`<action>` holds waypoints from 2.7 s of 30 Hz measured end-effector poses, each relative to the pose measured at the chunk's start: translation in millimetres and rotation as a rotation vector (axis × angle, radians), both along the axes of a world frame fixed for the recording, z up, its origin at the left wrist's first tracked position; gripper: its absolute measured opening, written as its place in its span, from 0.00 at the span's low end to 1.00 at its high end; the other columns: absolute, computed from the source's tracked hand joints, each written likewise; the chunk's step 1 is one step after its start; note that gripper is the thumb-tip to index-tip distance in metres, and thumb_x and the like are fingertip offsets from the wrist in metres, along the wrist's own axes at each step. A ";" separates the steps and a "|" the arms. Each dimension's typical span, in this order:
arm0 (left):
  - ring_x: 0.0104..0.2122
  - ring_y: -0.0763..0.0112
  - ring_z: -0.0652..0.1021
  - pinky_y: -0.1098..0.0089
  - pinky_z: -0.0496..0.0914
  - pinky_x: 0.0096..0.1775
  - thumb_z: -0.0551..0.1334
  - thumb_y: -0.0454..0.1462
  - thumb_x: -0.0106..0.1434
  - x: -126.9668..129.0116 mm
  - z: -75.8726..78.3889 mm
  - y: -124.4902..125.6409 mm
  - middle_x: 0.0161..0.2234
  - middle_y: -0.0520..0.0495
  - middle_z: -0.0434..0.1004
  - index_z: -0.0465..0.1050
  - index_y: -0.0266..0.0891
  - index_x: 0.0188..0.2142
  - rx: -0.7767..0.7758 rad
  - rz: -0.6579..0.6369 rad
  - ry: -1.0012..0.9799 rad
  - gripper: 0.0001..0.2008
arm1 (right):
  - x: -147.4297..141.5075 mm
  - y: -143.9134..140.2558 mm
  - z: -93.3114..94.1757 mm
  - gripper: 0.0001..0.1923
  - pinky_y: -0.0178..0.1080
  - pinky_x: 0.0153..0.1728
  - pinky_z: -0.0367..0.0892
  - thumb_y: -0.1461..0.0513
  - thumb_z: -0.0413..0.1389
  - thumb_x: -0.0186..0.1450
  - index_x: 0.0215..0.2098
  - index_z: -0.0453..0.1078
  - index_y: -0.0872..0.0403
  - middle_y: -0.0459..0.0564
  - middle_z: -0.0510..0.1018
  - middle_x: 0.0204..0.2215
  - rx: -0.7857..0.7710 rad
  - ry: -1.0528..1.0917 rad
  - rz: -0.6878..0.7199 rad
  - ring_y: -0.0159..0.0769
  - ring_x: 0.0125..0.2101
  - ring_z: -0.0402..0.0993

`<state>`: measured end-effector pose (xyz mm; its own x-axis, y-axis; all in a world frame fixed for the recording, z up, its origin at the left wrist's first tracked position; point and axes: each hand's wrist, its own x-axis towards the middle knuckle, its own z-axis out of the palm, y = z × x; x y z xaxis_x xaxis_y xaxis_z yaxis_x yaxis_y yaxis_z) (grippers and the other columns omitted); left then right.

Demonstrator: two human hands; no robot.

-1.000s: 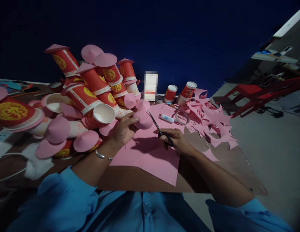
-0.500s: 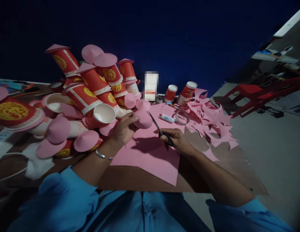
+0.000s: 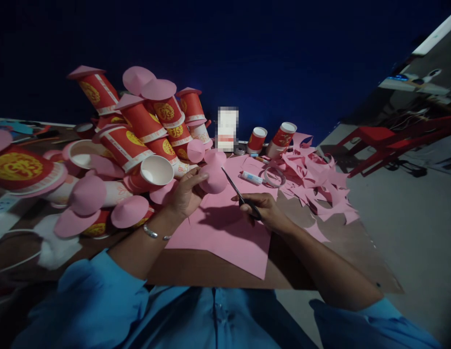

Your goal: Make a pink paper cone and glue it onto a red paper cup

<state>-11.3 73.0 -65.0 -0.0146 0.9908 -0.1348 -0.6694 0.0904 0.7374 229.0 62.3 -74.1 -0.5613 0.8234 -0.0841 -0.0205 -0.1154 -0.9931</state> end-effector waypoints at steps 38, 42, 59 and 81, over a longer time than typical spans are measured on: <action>0.26 0.78 0.70 0.77 0.67 0.31 0.80 0.33 0.43 -0.3 9.0 -2.8 0.25 0.56 0.72 0.74 0.37 0.27 0.001 -0.072 0.036 0.17 | 2.6 0.7 1.8 0.32 0.30 0.18 0.64 0.43 0.73 0.57 0.49 0.83 0.58 0.41 0.72 0.17 -0.020 -0.009 0.011 0.26 0.17 0.66; 0.28 0.77 0.71 0.75 0.68 0.32 0.80 0.34 0.43 -0.4 8.1 -2.9 0.27 0.55 0.75 0.76 0.37 0.29 -0.003 -0.060 0.039 0.17 | 2.5 0.9 1.0 0.32 0.29 0.17 0.63 0.43 0.73 0.57 0.48 0.83 0.58 0.41 0.72 0.17 -0.019 -0.009 0.010 0.26 0.17 0.65; 0.28 0.77 0.71 0.74 0.66 0.32 0.81 0.36 0.45 -0.8 3.0 -1.0 0.26 0.56 0.73 0.72 0.39 0.25 0.018 0.018 -0.003 0.18 | 2.5 -0.9 1.5 0.30 0.29 0.16 0.62 0.44 0.73 0.58 0.48 0.84 0.57 0.40 0.70 0.17 -0.016 -0.011 0.007 0.25 0.17 0.64; 0.27 0.77 0.72 0.76 0.69 0.31 0.81 0.34 0.41 1.8 10.4 -3.6 0.26 0.55 0.76 0.76 0.39 0.27 0.000 -0.037 0.045 0.17 | 1.8 0.5 3.2 0.33 0.30 0.18 0.62 0.45 0.75 0.55 0.50 0.84 0.57 0.42 0.73 0.19 -0.025 -0.006 -0.005 0.26 0.18 0.65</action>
